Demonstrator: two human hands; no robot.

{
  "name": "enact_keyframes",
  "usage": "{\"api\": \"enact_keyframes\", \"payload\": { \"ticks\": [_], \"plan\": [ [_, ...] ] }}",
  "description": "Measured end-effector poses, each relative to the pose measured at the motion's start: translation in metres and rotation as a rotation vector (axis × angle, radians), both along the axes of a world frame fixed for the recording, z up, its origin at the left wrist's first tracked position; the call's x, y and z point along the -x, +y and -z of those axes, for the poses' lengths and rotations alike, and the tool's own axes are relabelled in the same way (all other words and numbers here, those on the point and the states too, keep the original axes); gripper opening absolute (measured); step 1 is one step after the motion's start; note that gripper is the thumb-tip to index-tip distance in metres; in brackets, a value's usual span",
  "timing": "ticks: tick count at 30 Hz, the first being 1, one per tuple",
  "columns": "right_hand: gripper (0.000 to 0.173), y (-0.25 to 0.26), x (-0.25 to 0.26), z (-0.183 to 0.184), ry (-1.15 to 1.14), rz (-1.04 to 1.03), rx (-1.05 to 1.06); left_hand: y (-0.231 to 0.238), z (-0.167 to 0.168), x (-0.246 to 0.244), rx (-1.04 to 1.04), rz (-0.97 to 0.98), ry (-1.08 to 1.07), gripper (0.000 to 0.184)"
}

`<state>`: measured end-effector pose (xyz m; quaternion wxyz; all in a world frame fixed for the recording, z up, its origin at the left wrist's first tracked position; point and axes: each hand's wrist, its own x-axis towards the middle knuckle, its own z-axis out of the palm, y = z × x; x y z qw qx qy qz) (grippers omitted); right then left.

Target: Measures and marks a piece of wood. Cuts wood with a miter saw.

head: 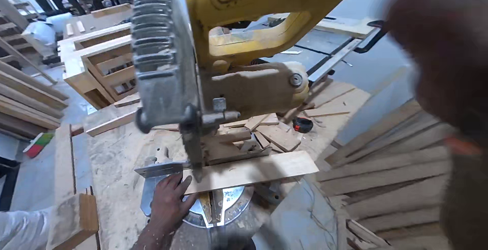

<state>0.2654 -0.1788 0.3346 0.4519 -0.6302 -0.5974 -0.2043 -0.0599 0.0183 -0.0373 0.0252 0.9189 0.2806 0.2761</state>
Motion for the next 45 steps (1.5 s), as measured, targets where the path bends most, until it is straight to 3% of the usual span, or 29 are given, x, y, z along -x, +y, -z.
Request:
{"api": "enact_keyframes", "payload": {
  "ticks": [2,5,9,12,17,23,45],
  "plan": [
    [0.027,0.049,0.029,-0.047,-0.140,-0.035,0.295,0.001,0.004,0.003,0.007,-0.012,-0.047,0.051],
    [0.028,0.088,0.057,-0.070,-0.226,-0.015,0.589,0.003,0.006,0.006,0.075,-0.015,-0.077,0.053],
    [0.027,0.072,0.080,-0.070,-0.156,0.002,0.875,0.007,0.006,0.012,0.217,0.019,-0.056,0.055],
    [0.038,0.028,0.102,-0.034,-0.322,-0.054,1.040,0.010,0.009,0.016,0.264,0.039,-0.025,0.053],
    [0.023,-0.027,0.138,0.052,-0.503,0.158,0.743,0.012,0.004,0.018,0.387,0.035,0.020,0.055],
    [0.026,-0.044,0.141,0.087,-0.542,0.176,0.701,0.011,0.006,0.016,0.377,0.015,-0.008,0.053],
    [0.030,-0.049,0.139,0.105,-0.578,0.152,0.641,0.012,0.013,0.014,0.307,0.019,-0.053,0.051]
  ]
}}
